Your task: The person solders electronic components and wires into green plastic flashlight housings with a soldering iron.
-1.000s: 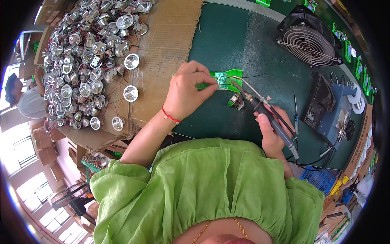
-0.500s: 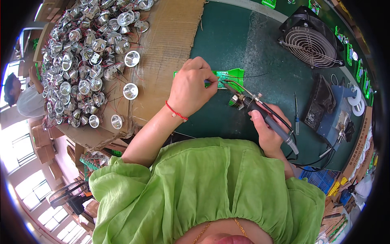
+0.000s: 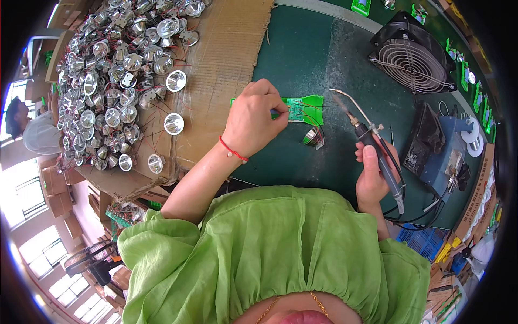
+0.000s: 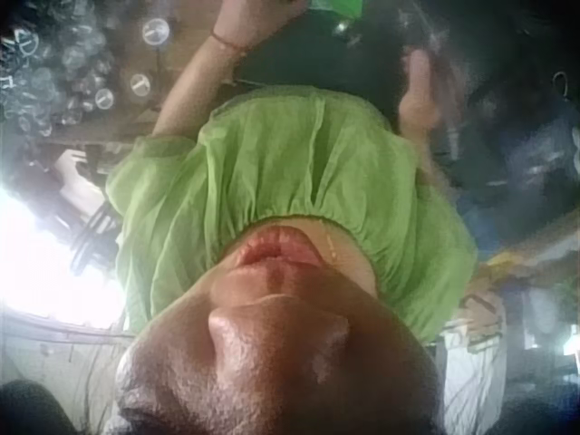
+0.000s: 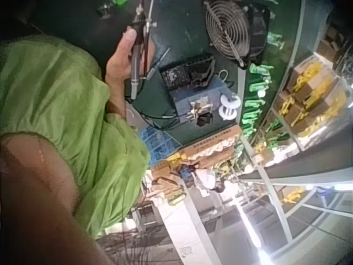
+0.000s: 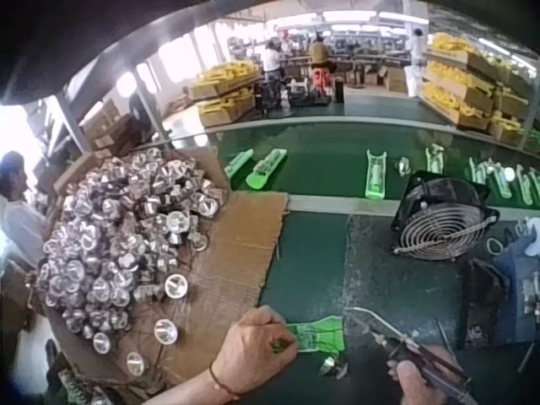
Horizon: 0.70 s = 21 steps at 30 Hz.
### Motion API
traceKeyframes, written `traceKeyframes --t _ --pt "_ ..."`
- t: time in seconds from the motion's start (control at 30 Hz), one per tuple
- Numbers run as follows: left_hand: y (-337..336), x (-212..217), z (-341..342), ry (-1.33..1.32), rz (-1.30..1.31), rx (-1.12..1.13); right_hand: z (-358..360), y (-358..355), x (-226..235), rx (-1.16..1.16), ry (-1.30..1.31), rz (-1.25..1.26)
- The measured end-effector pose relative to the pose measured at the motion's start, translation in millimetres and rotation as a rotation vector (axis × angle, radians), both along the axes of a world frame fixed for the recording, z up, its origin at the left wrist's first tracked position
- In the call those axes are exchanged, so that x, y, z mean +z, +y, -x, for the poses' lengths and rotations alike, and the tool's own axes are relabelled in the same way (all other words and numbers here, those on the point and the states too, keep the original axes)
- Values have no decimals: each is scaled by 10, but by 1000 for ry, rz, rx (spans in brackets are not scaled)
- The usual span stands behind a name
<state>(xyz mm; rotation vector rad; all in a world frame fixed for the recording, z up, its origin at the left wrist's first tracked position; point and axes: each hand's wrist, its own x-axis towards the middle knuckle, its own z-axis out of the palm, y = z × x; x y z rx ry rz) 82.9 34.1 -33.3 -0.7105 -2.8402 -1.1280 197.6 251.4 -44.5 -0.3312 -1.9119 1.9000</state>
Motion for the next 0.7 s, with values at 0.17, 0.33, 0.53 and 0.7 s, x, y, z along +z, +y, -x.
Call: traceKeyframes --t 0.17,0.33,0.53,0.7 --pt "3 32 41 -40 -6 -12 74 81 -90 -80 -9 -22" --pt "-44 73 56 4 26 -43 152 154 -179 -129 -4 -29" --pt "-255 370 156 169 165 -205 171 223 -295 -192 -47 -5" --pt "-451 191 404 -74 445 -224 234 198 -274 -176 -49 24"
